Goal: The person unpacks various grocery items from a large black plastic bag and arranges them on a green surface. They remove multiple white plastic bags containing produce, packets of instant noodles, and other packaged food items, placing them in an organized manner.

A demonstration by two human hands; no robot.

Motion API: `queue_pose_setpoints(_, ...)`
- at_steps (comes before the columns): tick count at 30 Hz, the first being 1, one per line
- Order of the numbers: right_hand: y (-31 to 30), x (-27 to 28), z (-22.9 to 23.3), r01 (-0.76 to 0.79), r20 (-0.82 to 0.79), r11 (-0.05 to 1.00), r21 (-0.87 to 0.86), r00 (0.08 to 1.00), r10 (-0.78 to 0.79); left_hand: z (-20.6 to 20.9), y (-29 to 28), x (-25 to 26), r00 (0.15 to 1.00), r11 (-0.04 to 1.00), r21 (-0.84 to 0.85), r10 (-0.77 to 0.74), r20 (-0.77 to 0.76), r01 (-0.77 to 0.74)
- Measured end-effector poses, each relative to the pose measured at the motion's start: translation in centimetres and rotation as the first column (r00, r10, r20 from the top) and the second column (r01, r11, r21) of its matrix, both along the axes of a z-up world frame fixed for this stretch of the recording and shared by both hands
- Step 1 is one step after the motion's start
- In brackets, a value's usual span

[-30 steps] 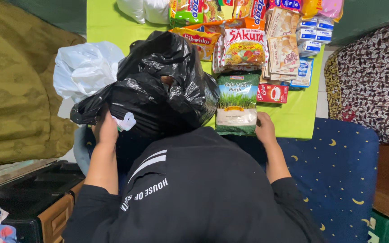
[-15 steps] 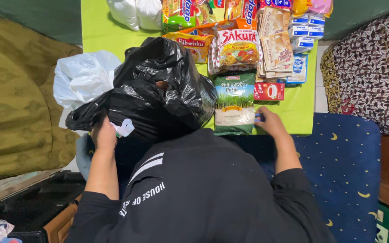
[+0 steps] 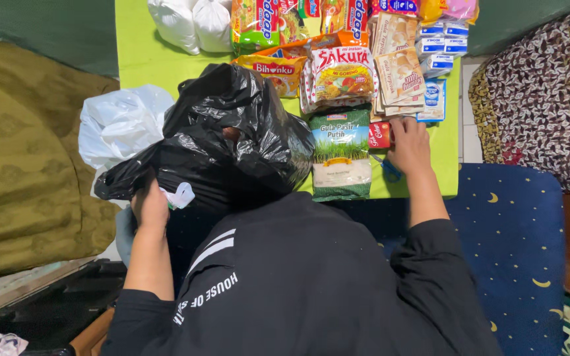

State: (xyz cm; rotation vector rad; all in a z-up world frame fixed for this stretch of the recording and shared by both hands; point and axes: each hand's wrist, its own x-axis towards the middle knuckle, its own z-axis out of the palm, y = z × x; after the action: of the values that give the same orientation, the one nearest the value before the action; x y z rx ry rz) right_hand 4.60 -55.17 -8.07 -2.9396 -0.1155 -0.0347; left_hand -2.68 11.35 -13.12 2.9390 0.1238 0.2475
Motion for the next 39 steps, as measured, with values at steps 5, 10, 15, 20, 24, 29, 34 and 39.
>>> queue_pose_setpoints(5, -1.7, 0.1, -0.8, -0.002, -0.027, 0.999, -0.039, 1.0, 0.001, 1.1, -0.4, 0.2, 0.981, 0.996, 0.029, 0.09, -0.17, -0.087)
queue_pose_setpoints(10, -4.3, -0.5, -0.6, 0.057, -0.024, 0.996, -0.073, 0.998, -0.059, 1.5, -0.9, 0.2, 0.981, 0.995, 0.056, 0.089, -0.17, -0.08)
queue_pose_setpoints(15, -5.0, -0.7, -1.4, 0.118, 0.024, 0.992, -0.049, 0.993, -0.117, 1.2, -0.8, -0.1, 0.98, 0.995, 0.047, 0.096, -0.174, -0.089)
queue_pose_setpoints(20, -1.7, -3.2, -5.5, 0.182, 0.075, 0.951, 0.25, 0.976, -0.206, 1.2, -0.7, 0.3, 0.979, 0.994, 0.045, 0.103, -0.178, -0.097)
queue_pose_setpoints(24, 4.0, -3.3, -7.2, 0.355, -0.255, 0.801, 0.482, 0.931, -0.26, 0.7, -0.6, 0.1, 0.985, 0.995, 0.062, 0.092, -0.147, -0.084)
queue_pose_setpoints(29, 7.5, -2.0, -7.2, 0.483, -0.267, 0.733, 0.478, 0.876, -0.403, 0.8, -0.9, 0.3, 0.998, 0.997, 0.052, 0.054, -0.046, -0.051)
queue_pose_setpoints(34, 7.1, -1.8, -7.6, 0.587, -0.546, 0.252, 0.769, 0.809, -0.219, 1.4, -1.5, 0.6, 0.969, 0.988, -0.004, 0.148, -0.196, -0.152)
queue_pose_setpoints(39, 5.4, -1.5, -9.0, 0.593, -0.595, -0.1, 0.799, 0.804, 0.017, 1.7, -1.7, 0.6, 0.98, 0.984, -0.086, 0.145, -0.138, -0.158)
